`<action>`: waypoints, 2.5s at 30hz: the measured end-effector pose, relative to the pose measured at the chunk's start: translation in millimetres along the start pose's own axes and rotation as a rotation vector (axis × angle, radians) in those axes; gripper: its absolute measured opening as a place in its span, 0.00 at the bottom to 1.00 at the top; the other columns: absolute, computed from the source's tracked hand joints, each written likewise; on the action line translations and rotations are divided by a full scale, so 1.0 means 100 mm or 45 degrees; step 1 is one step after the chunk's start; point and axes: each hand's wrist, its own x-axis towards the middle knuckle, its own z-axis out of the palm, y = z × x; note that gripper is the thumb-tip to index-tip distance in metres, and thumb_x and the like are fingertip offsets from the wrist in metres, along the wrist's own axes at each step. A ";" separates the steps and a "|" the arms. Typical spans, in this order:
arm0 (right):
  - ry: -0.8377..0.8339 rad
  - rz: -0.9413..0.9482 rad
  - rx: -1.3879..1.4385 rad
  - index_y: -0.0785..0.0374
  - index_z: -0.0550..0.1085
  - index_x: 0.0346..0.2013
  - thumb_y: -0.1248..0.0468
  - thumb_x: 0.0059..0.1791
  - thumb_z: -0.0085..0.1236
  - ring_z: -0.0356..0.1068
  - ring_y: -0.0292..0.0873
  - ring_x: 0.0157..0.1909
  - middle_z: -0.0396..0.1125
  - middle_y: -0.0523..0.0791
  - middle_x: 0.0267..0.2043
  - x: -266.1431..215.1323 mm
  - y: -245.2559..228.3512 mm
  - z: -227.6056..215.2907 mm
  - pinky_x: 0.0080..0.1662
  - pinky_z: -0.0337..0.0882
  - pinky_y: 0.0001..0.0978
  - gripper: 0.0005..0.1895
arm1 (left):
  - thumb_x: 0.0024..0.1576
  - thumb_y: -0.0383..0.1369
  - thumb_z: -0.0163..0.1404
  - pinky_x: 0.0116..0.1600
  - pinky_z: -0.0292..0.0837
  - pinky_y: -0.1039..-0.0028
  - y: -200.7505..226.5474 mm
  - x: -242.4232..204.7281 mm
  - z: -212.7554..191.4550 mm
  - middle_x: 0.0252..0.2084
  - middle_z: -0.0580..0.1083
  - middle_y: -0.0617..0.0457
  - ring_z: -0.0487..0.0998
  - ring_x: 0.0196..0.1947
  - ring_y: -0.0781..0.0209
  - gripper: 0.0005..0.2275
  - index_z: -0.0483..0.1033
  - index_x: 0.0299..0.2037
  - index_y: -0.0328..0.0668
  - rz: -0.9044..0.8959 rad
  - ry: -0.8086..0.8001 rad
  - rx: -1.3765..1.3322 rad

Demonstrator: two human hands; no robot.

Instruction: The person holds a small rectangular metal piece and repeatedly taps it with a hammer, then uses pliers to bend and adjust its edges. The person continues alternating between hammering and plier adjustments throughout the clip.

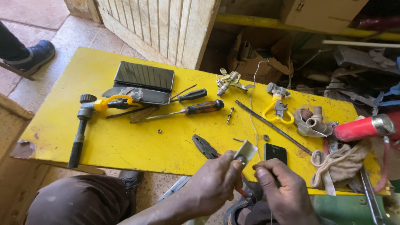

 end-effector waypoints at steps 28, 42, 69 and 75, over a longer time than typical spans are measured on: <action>-0.336 0.113 1.526 0.62 0.64 0.31 0.84 0.44 0.53 0.79 0.73 0.55 0.72 0.72 0.57 -0.06 0.55 -0.12 0.48 0.83 0.69 0.15 | 0.71 0.45 0.34 0.26 0.71 0.73 0.11 0.08 -0.56 0.40 0.78 0.51 0.75 0.26 0.64 0.15 0.68 0.51 0.43 -0.088 0.162 -0.126; 0.254 -0.635 -1.093 0.40 0.76 0.54 0.49 0.51 0.55 0.71 0.46 0.47 0.68 0.29 0.62 0.01 0.14 0.07 0.46 0.69 0.45 0.17 | 0.69 0.43 0.33 0.41 0.74 0.59 -0.02 0.23 -0.44 0.41 0.80 0.50 0.79 0.33 0.53 0.17 0.70 0.62 0.52 0.021 0.363 0.375; 0.427 -0.743 -1.337 0.53 0.76 0.63 0.61 0.48 0.46 0.62 0.51 0.70 0.62 0.43 0.73 -0.02 0.12 0.09 0.77 0.53 0.63 0.27 | 0.69 0.44 0.34 0.47 0.73 0.61 -0.07 0.24 -0.41 0.39 0.79 0.53 0.79 0.40 0.55 0.18 0.71 0.64 0.56 -0.042 0.387 0.355; 0.474 -0.763 -1.399 0.52 0.79 0.59 0.60 0.46 0.47 0.64 0.49 0.70 0.65 0.42 0.71 -0.02 0.08 0.10 0.75 0.56 0.54 0.27 | 0.69 0.43 0.35 0.39 0.72 0.63 -0.11 0.25 -0.41 0.36 0.76 0.55 0.75 0.32 0.59 0.15 0.72 0.57 0.54 0.008 0.358 0.323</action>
